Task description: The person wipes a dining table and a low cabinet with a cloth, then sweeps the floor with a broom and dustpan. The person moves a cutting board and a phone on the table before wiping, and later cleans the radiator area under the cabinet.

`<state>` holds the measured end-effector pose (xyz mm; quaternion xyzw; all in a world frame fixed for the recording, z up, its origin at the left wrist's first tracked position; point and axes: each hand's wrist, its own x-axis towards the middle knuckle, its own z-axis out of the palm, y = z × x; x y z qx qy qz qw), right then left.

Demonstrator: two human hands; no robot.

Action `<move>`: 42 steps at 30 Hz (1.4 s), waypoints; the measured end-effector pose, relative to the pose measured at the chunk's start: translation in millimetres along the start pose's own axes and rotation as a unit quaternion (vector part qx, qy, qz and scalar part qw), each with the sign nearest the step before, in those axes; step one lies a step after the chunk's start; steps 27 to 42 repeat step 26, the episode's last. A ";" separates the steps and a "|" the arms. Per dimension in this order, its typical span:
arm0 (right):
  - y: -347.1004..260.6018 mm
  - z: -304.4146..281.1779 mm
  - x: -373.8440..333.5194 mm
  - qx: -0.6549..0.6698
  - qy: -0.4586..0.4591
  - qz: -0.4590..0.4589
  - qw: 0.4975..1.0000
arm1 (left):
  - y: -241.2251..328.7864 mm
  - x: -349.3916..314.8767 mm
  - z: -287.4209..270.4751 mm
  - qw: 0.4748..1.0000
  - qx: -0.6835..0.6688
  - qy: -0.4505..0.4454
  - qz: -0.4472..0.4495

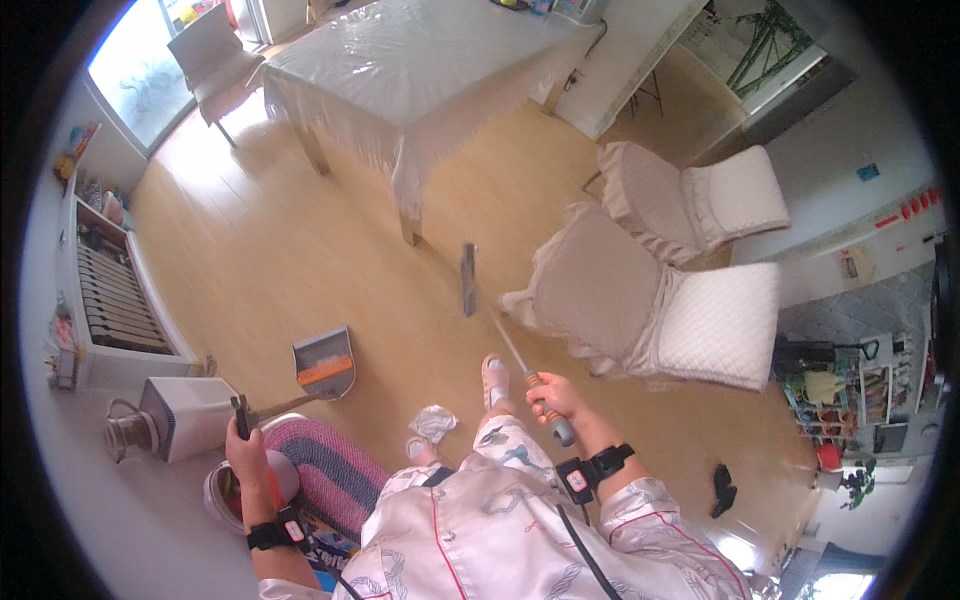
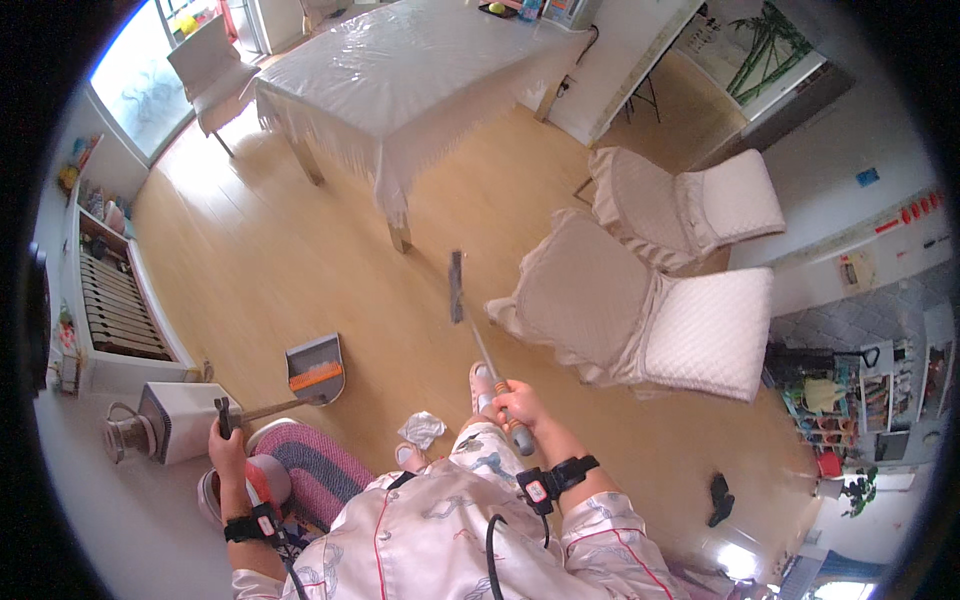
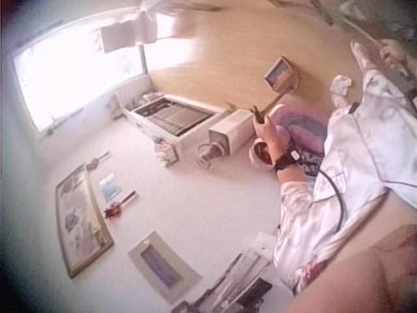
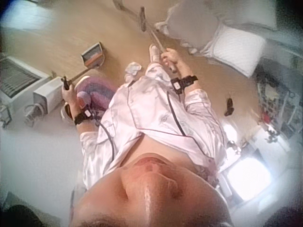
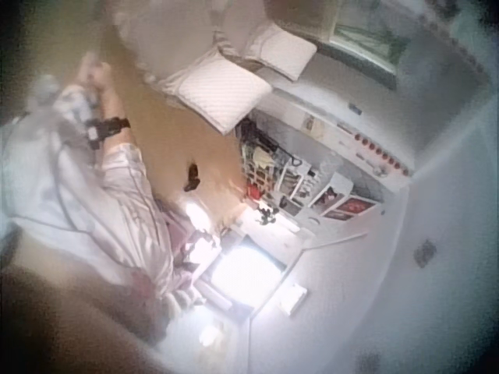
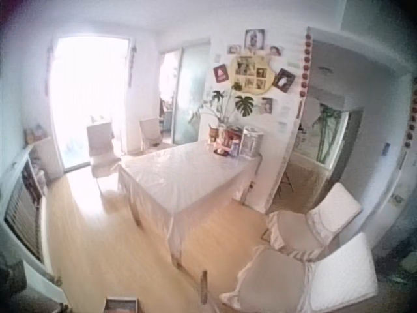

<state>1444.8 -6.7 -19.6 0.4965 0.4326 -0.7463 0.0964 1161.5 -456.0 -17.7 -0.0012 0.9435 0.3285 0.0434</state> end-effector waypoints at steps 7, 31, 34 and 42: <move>-157.4 -82.5 172.7 -0.042 0.089 -0.090 0.991 | 39.0 2.1 31.6 0.999 0.040 0.007 -0.028; -295.8 -301.7 410.2 -0.475 0.128 0.122 0.862 | 85.5 -31.1 94.7 0.912 0.142 -0.033 -0.383; -295.8 -301.7 410.2 -0.475 0.128 0.122 0.862 | 85.5 -31.1 94.7 0.912 0.142 -0.033 -0.383; -295.8 -301.7 410.2 -0.475 0.128 0.122 0.862 | 85.5 -31.1 94.7 0.912 0.142 -0.033 -0.383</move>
